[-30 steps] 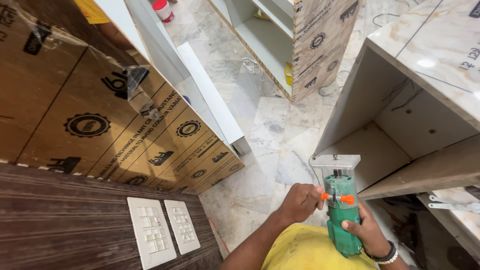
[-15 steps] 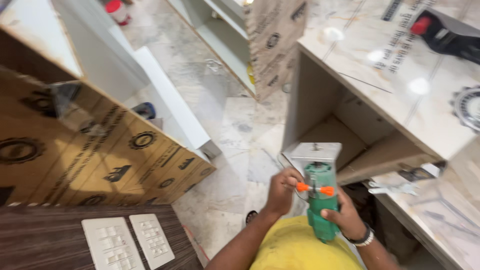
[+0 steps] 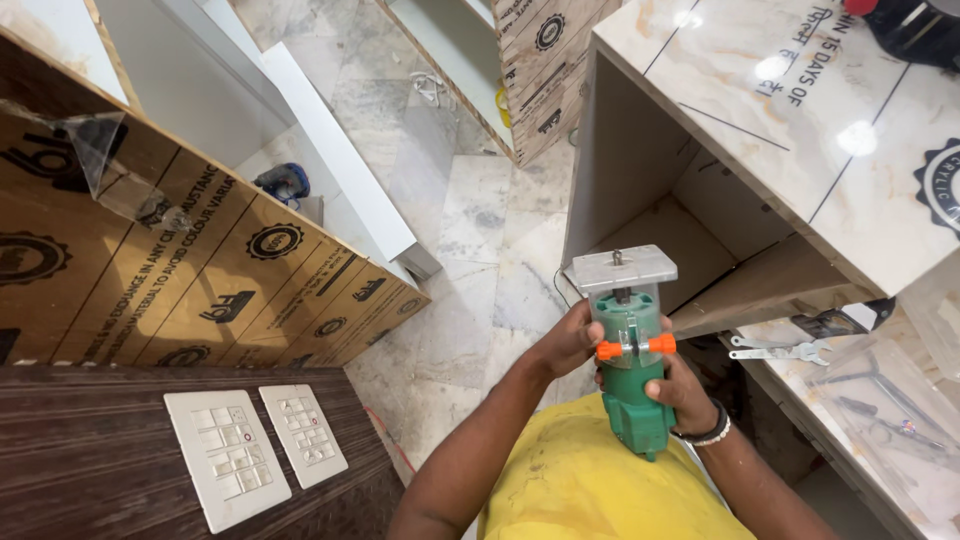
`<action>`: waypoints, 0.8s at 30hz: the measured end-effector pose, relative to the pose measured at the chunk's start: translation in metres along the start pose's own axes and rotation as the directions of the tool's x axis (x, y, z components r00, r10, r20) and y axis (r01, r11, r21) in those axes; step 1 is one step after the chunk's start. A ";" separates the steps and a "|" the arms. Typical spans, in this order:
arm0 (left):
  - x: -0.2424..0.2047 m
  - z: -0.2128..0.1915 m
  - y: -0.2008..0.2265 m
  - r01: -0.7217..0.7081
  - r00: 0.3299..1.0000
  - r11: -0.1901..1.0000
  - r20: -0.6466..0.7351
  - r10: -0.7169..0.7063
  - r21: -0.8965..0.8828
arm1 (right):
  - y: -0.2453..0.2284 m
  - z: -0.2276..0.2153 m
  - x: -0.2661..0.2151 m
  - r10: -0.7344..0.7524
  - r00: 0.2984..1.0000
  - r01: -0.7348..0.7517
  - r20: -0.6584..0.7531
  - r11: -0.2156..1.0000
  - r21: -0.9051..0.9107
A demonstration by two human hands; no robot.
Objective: The person assembles a green electric drill by attaching a chuck and tightening it with a wrench. They then insert a drill bit into the chuck and secure it using a screwdriver and wrench.
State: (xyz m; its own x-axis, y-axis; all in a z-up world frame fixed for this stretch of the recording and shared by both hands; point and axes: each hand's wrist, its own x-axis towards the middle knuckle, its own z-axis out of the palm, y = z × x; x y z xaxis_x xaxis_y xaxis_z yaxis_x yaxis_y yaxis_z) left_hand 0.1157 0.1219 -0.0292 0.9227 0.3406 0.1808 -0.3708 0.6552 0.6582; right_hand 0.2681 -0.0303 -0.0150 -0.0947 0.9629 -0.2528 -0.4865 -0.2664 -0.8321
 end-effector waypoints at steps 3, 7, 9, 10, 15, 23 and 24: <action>0.005 0.011 0.005 -0.083 0.994 0.993 -0.082 0.077 -0.078 | -0.007 0.000 0.006 0.127 0.990 -0.128 0.056 0.992 0.010; 0.001 0.020 0.005 -0.136 0.965 0.990 -0.229 0.125 -0.030 | -0.012 0.001 0.011 0.199 0.980 -0.197 0.001 0.970 -0.141; 0.000 0.019 0.003 -0.135 0.952 0.991 -0.279 0.123 -0.024 | -0.009 0.000 0.012 0.189 0.982 -0.190 -0.020 0.969 -0.157; 0.000 0.017 0.002 -0.157 0.949 0.988 -0.276 0.150 -0.001 | -0.006 -0.002 0.012 0.193 0.981 -0.190 0.001 0.969 -0.156; 0.006 -0.023 0.027 -0.337 0.915 0.939 -0.260 0.309 -0.071 | 0.015 -0.002 0.004 0.133 0.985 -0.104 0.106 0.965 -0.242; -0.007 -0.058 0.068 -0.395 0.856 0.919 -0.371 0.361 -0.017 | 0.004 0.004 0.003 0.047 0.996 -0.033 0.076 0.983 -0.179; -0.008 -0.059 0.064 -0.384 0.852 0.923 -0.391 0.348 -0.015 | 0.004 0.004 0.002 0.022 0.996 -0.005 0.084 0.981 -0.196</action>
State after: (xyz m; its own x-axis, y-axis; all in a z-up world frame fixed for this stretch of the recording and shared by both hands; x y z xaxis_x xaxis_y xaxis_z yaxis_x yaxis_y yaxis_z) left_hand 0.0785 0.2009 -0.0311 0.6156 0.7821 0.0969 -0.6981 0.4841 0.5275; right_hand 0.2627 -0.0294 -0.0171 -0.1775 0.9572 -0.2286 -0.3064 -0.2745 -0.9115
